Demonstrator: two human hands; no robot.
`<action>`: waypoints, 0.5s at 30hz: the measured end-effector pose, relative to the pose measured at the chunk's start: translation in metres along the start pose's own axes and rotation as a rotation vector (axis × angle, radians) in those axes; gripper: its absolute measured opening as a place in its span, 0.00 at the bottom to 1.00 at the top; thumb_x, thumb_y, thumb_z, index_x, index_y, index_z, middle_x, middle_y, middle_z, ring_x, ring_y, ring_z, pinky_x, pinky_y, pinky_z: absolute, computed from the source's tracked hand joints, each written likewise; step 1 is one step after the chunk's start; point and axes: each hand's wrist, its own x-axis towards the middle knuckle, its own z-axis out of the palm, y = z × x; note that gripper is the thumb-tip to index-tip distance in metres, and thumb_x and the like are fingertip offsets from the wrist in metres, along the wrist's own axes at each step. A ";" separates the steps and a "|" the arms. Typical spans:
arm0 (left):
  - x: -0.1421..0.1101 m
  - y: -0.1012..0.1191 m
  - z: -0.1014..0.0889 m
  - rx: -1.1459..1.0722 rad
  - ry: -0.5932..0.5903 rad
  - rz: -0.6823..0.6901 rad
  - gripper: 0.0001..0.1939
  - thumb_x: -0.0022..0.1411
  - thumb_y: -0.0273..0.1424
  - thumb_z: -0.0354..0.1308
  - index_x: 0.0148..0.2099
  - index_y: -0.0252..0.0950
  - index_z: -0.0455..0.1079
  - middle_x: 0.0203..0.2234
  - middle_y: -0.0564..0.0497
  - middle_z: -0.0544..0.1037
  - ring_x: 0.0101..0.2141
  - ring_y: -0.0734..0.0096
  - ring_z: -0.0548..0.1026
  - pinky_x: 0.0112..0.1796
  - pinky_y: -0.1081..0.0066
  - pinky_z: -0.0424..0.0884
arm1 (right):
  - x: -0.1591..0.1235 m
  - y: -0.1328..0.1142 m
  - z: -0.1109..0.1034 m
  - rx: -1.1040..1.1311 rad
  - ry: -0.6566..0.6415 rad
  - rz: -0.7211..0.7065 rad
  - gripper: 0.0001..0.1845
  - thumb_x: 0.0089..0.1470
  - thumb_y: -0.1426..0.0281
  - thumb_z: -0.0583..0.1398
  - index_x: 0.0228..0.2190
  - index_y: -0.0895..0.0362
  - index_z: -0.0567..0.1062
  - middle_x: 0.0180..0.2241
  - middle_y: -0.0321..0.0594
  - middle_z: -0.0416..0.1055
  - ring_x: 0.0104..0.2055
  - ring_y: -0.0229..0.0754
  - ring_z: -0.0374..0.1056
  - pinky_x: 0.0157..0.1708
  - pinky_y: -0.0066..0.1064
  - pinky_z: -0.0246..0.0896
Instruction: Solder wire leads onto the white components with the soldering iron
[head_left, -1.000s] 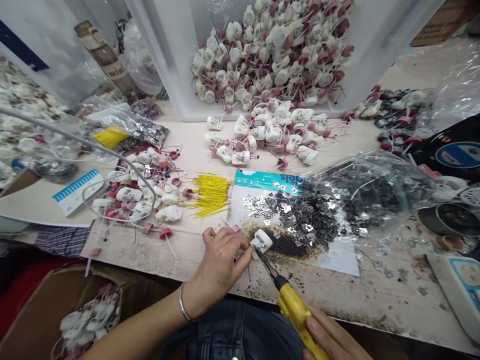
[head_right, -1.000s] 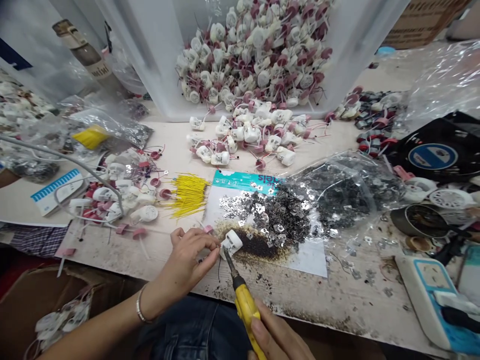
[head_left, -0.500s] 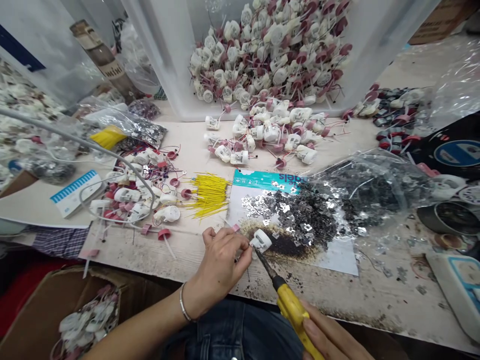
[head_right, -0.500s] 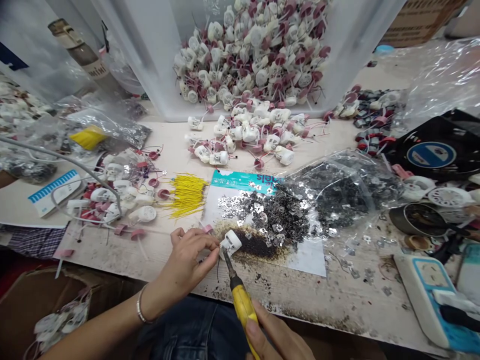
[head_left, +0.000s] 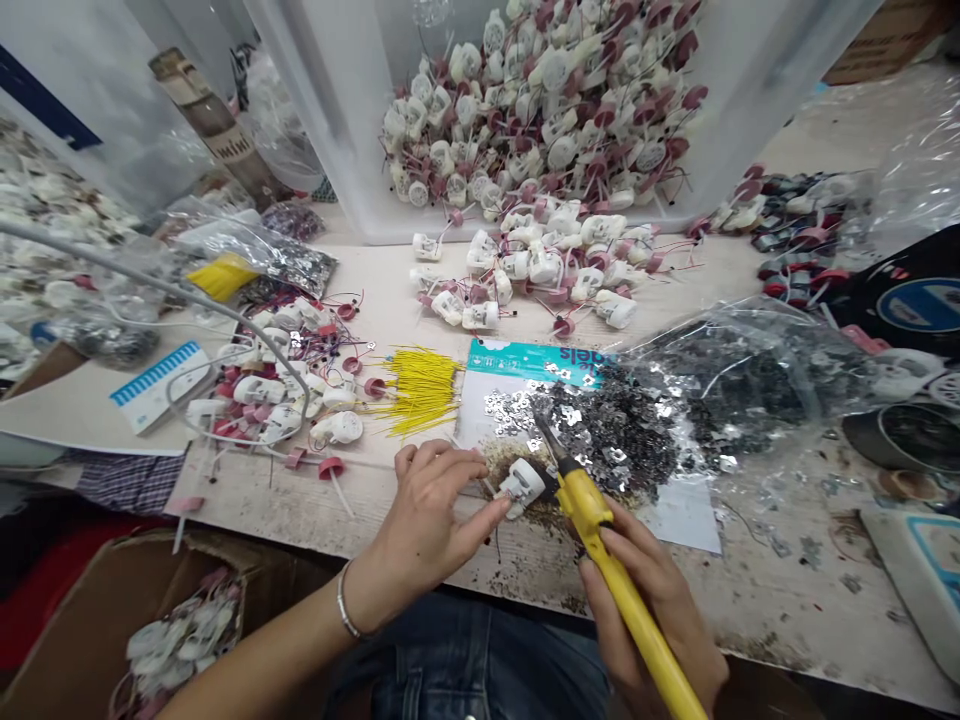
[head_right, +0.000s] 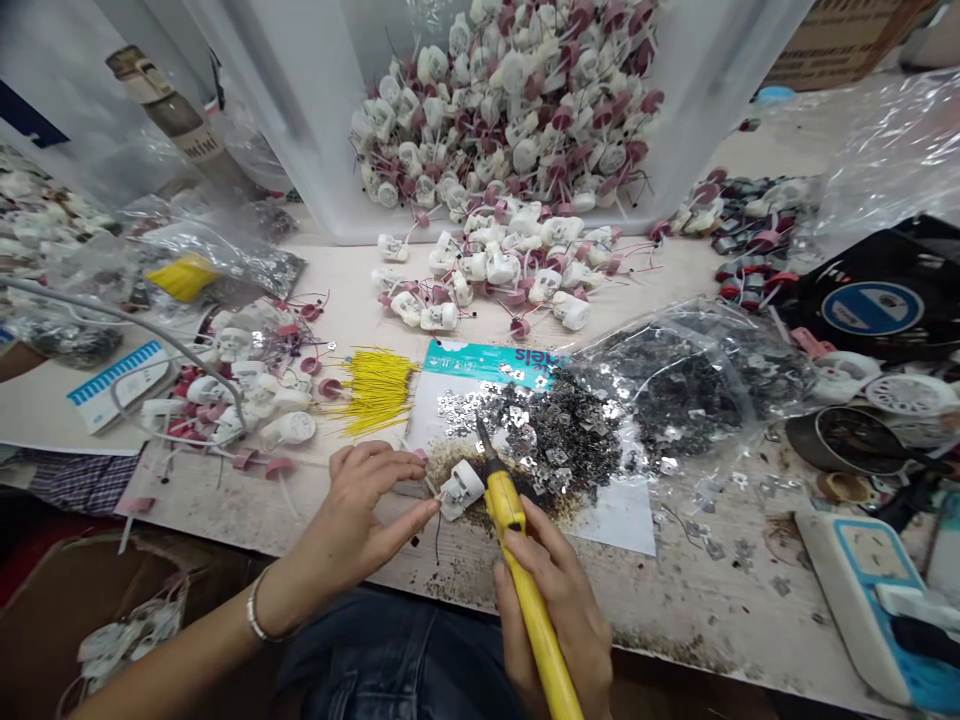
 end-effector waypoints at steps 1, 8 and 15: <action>0.001 0.000 -0.001 0.011 -0.009 0.004 0.12 0.56 0.38 0.64 0.41 0.38 0.73 0.42 0.50 0.80 0.46 0.56 0.70 0.49 0.56 0.54 | 0.005 0.003 0.005 0.001 -0.011 -0.025 0.14 0.53 0.78 0.60 0.43 0.54 0.73 0.52 0.42 0.69 0.51 0.44 0.70 0.46 0.33 0.70; 0.004 0.003 0.004 0.035 -0.166 0.031 0.03 0.57 0.31 0.61 0.35 0.38 0.74 0.45 0.51 0.79 0.52 0.53 0.67 0.55 0.49 0.46 | 0.021 0.027 0.038 0.069 -0.048 -0.212 0.10 0.51 0.83 0.58 0.29 0.57 0.69 0.55 0.41 0.62 0.52 0.40 0.68 0.45 0.30 0.71; 0.005 0.004 0.002 -0.029 -0.111 -0.022 0.06 0.59 0.27 0.58 0.30 0.40 0.74 0.39 0.55 0.81 0.47 0.59 0.72 0.52 0.50 0.46 | 0.002 0.009 0.000 -0.004 0.032 -0.187 0.23 0.49 0.79 0.62 0.48 0.57 0.70 0.51 0.44 0.70 0.49 0.45 0.71 0.42 0.33 0.73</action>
